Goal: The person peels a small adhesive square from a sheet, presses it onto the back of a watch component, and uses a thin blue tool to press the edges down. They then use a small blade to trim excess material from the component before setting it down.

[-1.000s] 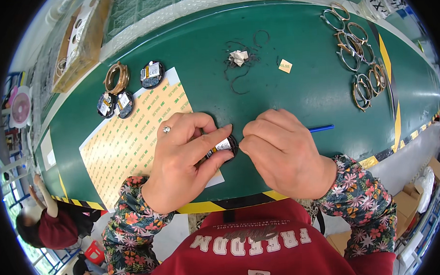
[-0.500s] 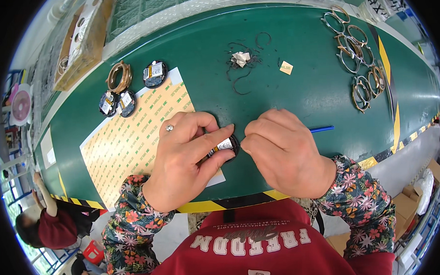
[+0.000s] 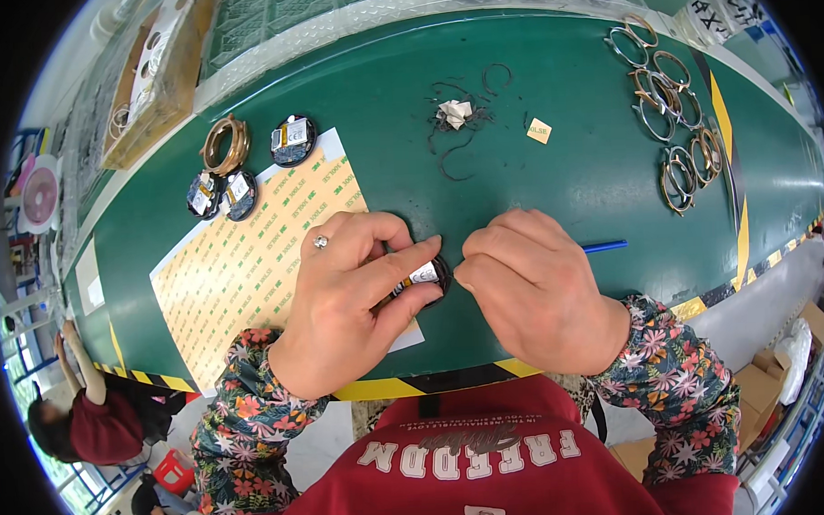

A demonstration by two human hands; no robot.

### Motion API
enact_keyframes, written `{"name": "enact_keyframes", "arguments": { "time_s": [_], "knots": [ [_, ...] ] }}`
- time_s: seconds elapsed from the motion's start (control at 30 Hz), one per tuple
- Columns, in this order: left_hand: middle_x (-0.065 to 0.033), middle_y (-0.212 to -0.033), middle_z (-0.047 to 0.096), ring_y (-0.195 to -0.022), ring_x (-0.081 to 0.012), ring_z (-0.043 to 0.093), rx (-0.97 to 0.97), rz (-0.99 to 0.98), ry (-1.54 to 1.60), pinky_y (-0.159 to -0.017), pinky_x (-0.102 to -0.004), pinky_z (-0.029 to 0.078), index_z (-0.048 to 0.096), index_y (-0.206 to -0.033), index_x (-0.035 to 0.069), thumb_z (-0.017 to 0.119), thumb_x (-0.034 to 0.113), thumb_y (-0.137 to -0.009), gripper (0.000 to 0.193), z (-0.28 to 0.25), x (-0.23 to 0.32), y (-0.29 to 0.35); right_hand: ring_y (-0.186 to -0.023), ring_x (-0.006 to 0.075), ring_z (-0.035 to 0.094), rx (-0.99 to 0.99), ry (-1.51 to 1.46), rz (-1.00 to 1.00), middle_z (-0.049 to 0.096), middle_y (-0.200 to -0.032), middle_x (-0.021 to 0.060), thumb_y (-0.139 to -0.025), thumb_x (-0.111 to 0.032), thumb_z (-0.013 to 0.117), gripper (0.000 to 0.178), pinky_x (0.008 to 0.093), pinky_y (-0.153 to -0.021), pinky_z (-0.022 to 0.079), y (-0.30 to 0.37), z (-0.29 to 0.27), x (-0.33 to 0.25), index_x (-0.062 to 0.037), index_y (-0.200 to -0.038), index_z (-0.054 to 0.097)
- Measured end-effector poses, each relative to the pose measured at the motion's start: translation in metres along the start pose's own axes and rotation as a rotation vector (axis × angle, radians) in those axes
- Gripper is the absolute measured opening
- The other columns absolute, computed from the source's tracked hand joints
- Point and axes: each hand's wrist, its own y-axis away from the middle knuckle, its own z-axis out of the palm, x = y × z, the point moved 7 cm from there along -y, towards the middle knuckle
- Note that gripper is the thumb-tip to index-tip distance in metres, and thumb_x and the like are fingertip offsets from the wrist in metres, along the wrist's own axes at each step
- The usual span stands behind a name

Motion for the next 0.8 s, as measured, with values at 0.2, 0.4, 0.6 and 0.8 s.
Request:
{"name": "enact_keyframes", "arguments": {
  "time_s": [0.2,0.4,0.6,0.8],
  "knots": [
    [-0.0017,-0.097,0.058,-0.079,-0.0178,0.052,-0.004,-0.003,0.003,-0.082,-0.0355,0.039,0.073,-0.105,0.007,0.082,0.008,-0.068,0.038,0.0005,-0.0006,0.0004,-0.079,0.0288,0.058,-0.047,-0.007,-0.006,0.059,-0.091,0.0119,-0.068,0.002,0.066,0.019,0.0387,-0.068,0.047,0.0005,0.0003,-0.0016,0.0008,-0.086,0.061],
    [-0.0064,-0.098,0.057,-0.083,-0.0207,0.052,-0.062,-0.023,-0.014,-0.07,-0.0323,0.044,0.073,-0.108,0.002,0.082,0.004,-0.068,0.041,0.0003,0.0007,0.0003,-0.078,0.0289,0.057,-0.004,-0.01,0.025,0.059,-0.091,0.0112,-0.067,0.002,0.066,0.02,0.0393,-0.069,0.047,0.0011,0.0005,0.0009,-0.0002,-0.086,0.061],
    [-0.0068,-0.098,0.057,-0.086,-0.0212,0.053,-0.063,-0.035,-0.032,-0.07,-0.0324,0.045,0.073,-0.108,0.002,0.082,0.003,-0.068,0.041,0.0004,0.0002,-0.0002,-0.079,0.0282,0.057,-0.017,-0.023,0.017,0.058,-0.091,0.0103,-0.066,0.003,0.065,0.02,0.0387,-0.068,0.045,0.0018,0.0009,0.0009,-0.0011,-0.085,0.06],
    [-0.0068,-0.099,0.058,-0.087,-0.0212,0.052,-0.073,-0.041,-0.04,-0.07,-0.0318,0.045,0.073,-0.109,0.002,0.081,0.003,-0.068,0.042,0.0001,0.0001,0.0001,-0.078,0.0283,0.057,-0.012,-0.033,0.013,0.057,-0.09,0.0103,-0.066,0.003,0.065,0.02,0.0386,-0.068,0.045,0.0015,-0.0003,0.0006,-0.0013,-0.085,0.06]
  ]
}}
